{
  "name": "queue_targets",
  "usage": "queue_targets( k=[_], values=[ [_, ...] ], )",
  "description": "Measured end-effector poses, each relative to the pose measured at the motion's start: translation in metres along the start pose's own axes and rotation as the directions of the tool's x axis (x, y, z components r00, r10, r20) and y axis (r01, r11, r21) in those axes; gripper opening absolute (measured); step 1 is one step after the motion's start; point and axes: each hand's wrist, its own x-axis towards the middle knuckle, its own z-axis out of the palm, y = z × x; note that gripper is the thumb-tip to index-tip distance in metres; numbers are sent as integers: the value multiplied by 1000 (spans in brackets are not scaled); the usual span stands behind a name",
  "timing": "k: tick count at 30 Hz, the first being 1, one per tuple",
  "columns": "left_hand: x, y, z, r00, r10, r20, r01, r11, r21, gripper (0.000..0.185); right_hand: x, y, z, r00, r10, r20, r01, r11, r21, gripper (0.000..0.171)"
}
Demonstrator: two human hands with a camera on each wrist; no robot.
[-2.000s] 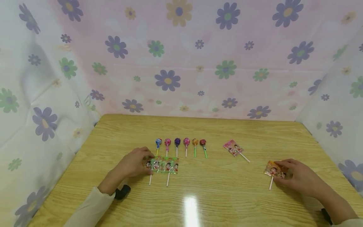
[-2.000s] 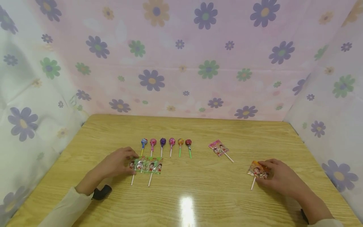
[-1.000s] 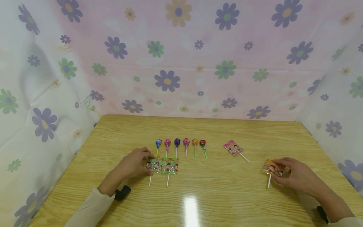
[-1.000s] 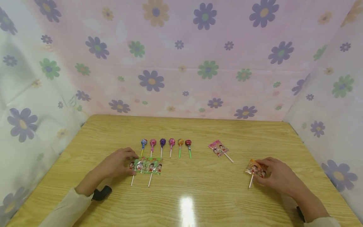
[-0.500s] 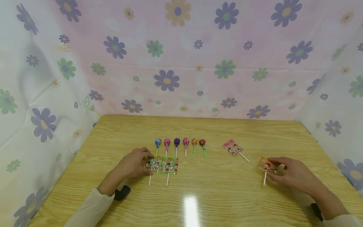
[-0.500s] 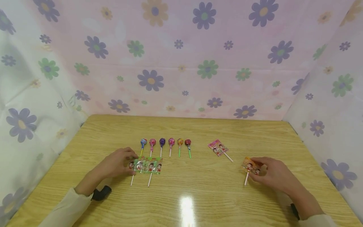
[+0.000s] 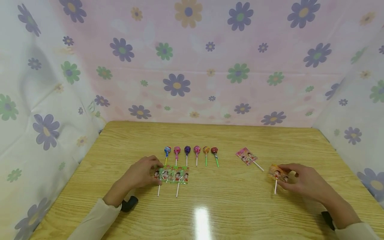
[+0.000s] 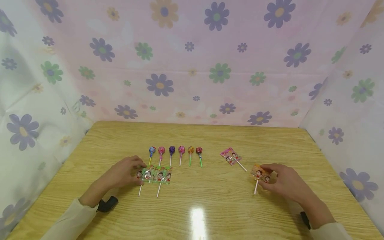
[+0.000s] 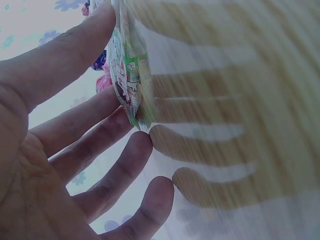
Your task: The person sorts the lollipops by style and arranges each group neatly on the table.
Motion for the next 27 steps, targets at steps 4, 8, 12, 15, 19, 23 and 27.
queue_targets(
  k=[4,8,12,15,19,23,27],
  values=[
    [1,-1,0,1000,-1,4,1,1000,0,51,1,-4,2,1000,-2,-7,2,1000,15,53],
    [0,-2,0,1000,-1,3,1,1000,-3,51,4,-8,3,999,-28,-29,29,999,25,51],
    [0,-1,0,1000,-2,6,2,1000,-8,51,7,-11,5,997,-57,-44,58,998,24,51],
    [0,-1,-1,1000,-5,9,5,1000,-10,51,10,-14,5,996,-77,-53,78,997,26,51],
    [0,0,-1,1000,-2,9,2,1000,-13,51,14,-19,6,995,-79,-55,81,996,28,51],
    [-1,1,-2,1000,4,5,-4,1000,-14,51,17,-25,7,996,-74,-53,76,997,25,52],
    [-1,1,-2,1000,4,3,-3,1000,-10,51,21,-31,8,996,-79,-43,79,997,21,54]
  ],
)
